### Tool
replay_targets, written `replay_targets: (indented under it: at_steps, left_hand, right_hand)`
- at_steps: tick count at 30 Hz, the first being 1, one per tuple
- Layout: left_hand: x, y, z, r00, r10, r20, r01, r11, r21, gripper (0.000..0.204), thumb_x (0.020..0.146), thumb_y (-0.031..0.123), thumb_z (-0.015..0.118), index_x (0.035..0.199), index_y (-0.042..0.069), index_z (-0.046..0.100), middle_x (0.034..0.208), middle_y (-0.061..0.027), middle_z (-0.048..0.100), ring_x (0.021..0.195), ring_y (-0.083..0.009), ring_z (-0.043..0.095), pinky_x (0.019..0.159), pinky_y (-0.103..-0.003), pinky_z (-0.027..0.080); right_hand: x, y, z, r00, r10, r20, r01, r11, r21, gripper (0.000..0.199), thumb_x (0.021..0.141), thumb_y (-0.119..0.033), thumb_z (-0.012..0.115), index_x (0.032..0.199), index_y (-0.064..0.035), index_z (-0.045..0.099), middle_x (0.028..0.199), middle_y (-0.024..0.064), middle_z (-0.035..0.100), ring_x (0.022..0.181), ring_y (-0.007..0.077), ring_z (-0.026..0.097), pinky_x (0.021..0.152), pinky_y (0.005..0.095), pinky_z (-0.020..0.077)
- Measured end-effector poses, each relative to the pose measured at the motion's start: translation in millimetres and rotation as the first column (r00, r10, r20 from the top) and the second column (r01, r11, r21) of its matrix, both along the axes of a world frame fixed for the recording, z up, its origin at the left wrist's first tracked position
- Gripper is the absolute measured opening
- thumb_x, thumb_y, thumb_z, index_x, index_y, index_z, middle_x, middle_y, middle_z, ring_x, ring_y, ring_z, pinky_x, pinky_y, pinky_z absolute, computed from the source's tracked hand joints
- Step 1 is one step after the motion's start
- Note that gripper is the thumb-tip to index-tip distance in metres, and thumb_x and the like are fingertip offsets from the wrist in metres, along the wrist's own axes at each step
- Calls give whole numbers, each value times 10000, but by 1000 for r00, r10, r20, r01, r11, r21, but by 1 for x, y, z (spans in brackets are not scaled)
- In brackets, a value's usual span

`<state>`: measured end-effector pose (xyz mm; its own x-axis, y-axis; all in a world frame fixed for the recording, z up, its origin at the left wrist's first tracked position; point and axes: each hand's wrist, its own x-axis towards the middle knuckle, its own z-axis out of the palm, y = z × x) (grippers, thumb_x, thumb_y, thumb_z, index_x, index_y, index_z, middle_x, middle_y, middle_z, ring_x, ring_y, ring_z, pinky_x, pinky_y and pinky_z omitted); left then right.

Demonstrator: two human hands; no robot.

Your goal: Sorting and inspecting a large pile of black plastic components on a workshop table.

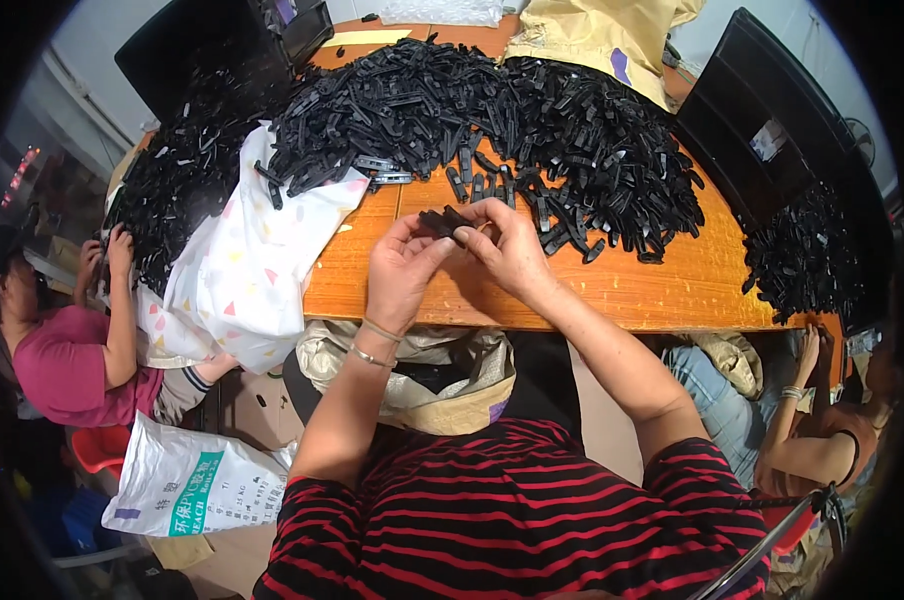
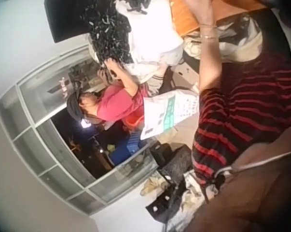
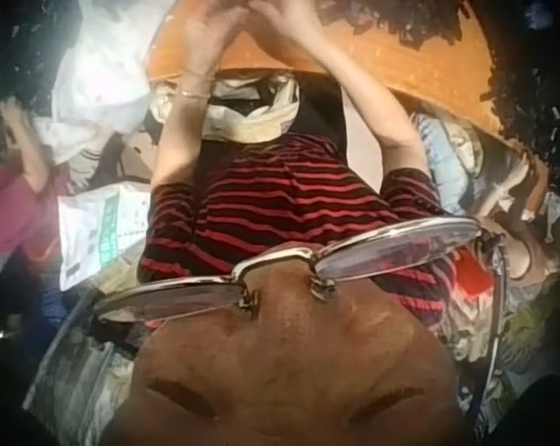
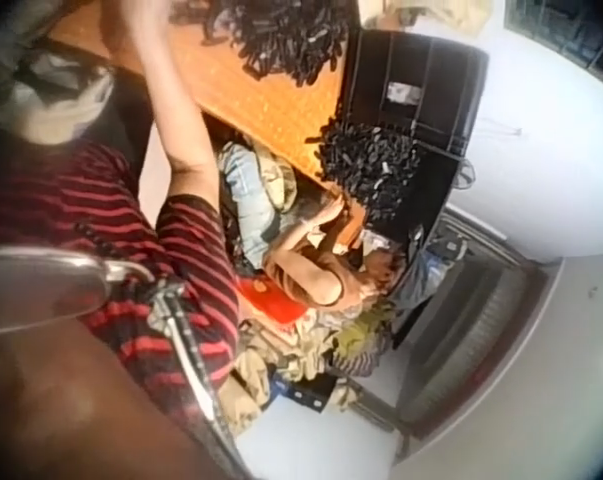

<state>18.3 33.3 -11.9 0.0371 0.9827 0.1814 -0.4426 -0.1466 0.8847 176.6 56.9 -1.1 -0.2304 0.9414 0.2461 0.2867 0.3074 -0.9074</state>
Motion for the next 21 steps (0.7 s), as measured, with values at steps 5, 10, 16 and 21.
replay_targets:
  at_steps: [5, 10, 16, 21]
  left_hand:
    - [-6, 1, 10, 996, -68, -52, 67, 997, -32, 330, 861, -10, 636, 1178, -32, 547, 945, -57, 651, 775, -101, 640, 707, -198, 521]
    - [-19, 4, 6, 989, -117, -90, 109, 990, -86, 316, 858, -8, 635, 1166, -29, 569, 917, -57, 652, 748, -105, 646, 668, -193, 535]
    - [-22, 3, 2, 991, -118, -69, 106, 981, -160, 253, 861, -3, 631, 1109, -25, 582, 910, -64, 657, 760, -120, 655, 685, -208, 551]
    - [-24, 3, 1, 984, -175, -35, 169, 977, -129, 243, 863, -3, 630, 1098, -40, 581, 918, -85, 658, 785, -132, 664, 706, -209, 555]
  right_hand:
    - [1, -6, 5, 961, 24, -275, -82, 975, -205, 162, 898, -58, 619, 1027, 29, 573, 727, 18, 640, 559, 60, 588, 504, 190, 446]
    - [1, -9, 6, 977, 36, -211, -67, 988, -142, 181, 898, -75, 629, 1038, 27, 573, 758, 29, 636, 548, 55, 575, 488, 192, 438]
    - [1, -17, 12, 999, -29, 14, 26, 988, 154, 185, 869, -68, 652, 1031, 9, 607, 785, 18, 622, 539, 50, 534, 498, 209, 429]
    - [-3, -21, 15, 988, -87, 130, 28, 914, 405, 219, 807, -52, 701, 1010, -12, 627, 837, 65, 607, 529, 100, 540, 498, 239, 432]
